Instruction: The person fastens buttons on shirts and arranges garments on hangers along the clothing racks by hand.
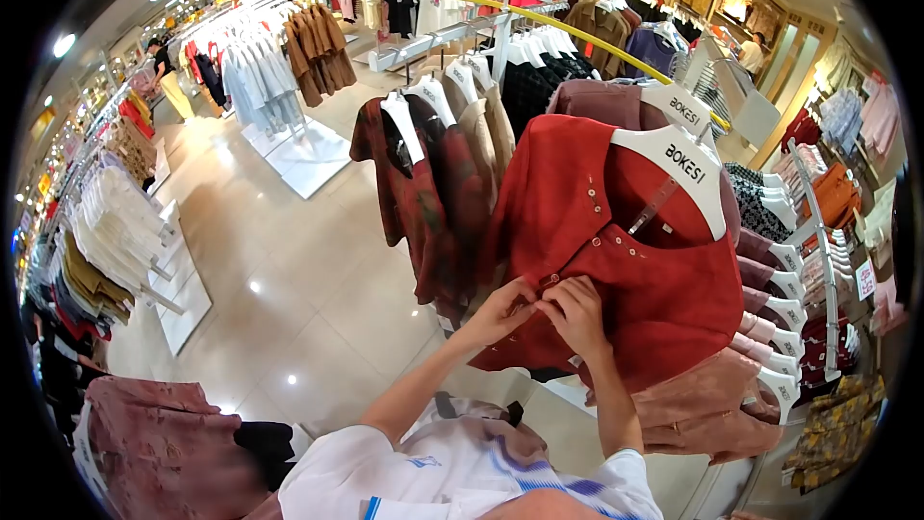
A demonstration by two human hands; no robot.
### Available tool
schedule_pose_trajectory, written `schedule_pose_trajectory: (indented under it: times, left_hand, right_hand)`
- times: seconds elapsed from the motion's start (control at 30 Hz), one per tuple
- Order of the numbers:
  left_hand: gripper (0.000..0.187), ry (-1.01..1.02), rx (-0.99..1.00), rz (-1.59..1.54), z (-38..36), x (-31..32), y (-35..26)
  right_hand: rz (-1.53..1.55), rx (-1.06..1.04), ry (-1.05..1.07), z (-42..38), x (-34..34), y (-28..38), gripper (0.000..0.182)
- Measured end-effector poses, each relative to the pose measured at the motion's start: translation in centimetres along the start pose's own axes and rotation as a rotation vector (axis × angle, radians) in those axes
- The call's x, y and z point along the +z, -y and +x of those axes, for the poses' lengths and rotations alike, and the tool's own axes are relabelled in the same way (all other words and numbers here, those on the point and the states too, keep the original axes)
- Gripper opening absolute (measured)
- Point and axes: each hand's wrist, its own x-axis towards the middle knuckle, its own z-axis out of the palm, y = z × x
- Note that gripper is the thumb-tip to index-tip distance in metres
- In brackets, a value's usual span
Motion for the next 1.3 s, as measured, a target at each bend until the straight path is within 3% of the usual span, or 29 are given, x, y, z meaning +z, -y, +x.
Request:
schedule_pose_trajectory:
  times: [0.27,0.33,0.47,0.57,0.63,0.67,0.73,0.77,0.83,0.9,0.97,1.0,1.1,1.13,1.3]
  left_hand:
    - [0.014,-0.047,0.115,0.166,0.6,0.5,-1.6]
    - [0.018,-0.131,0.261,0.371,0.7,0.8,-1.1]
    - [0.019,-0.243,0.208,0.459,0.6,1.3,-0.6]
    - [0.021,-0.263,0.251,0.431,0.9,1.0,-0.3]
    - [0.023,-0.078,0.262,0.285,0.8,0.6,-0.1]
    - [0.023,-0.077,0.261,0.284,0.6,0.2,0.0]
    - [0.026,0.001,0.08,-0.157,0.2,-0.6,-0.2]
    - [0.026,-0.001,0.077,-0.158,0.0,-0.7,0.9]
    - [0.029,0.097,0.002,-0.052,-0.6,-1.1,3.8]
    - [0.036,0.071,-0.059,0.016,-1.3,0.1,5.3]
    - [0.044,-0.058,0.128,0.41,-1.7,1.3,6.5]
    - [0.045,-0.081,0.103,0.454,-2.0,1.8,7.0]
    - [0.035,-0.158,-0.015,0.586,-2.3,1.5,8.3]
    - [0.024,-0.248,0.084,0.514,-2.0,1.2,8.3]
    - [0.016,-0.223,0.043,0.502,-3.7,-0.7,8.0]
  right_hand:
    - [-0.016,0.009,0.027,0.2,-0.1,0.7,0.016]
    - [-0.073,-0.015,0.073,0.1,0.0,0.8,0.016]
    - [-0.102,0.004,0.094,0.4,-0.6,1.7,0.015]
    - [-0.21,-0.013,0.091,0.6,-0.9,2.0,0.017]
    - [-0.246,-0.019,0.031,0.5,-0.9,1.4,0.019]
    - [-0.238,-0.02,0.008,0.4,-0.9,1.4,0.019]
    - [-0.173,-0.008,0.01,0.7,-1.3,1.6,0.017]
    - [-0.106,0.005,0.013,0.7,-1.5,1.7,0.016]
    - [-0.034,0.029,0.015,0.7,-1.5,1.4,0.014]
    - [0.049,0.038,0.022,0.8,-1.5,1.1,0.013]
    - [0.115,0.059,0.068,0.8,-1.4,1.1,0.012]
    - [0.122,0.05,0.071,0.9,-1.5,1.0,0.012]
    - [0.119,0.012,0.076,0.8,-2.0,0.7,0.013]
    - [0.073,0.01,0.08,0.8,-2.3,0.5,0.013]
    - [-0.146,-0.005,0.079,0.8,-3.2,-0.2,0.011]
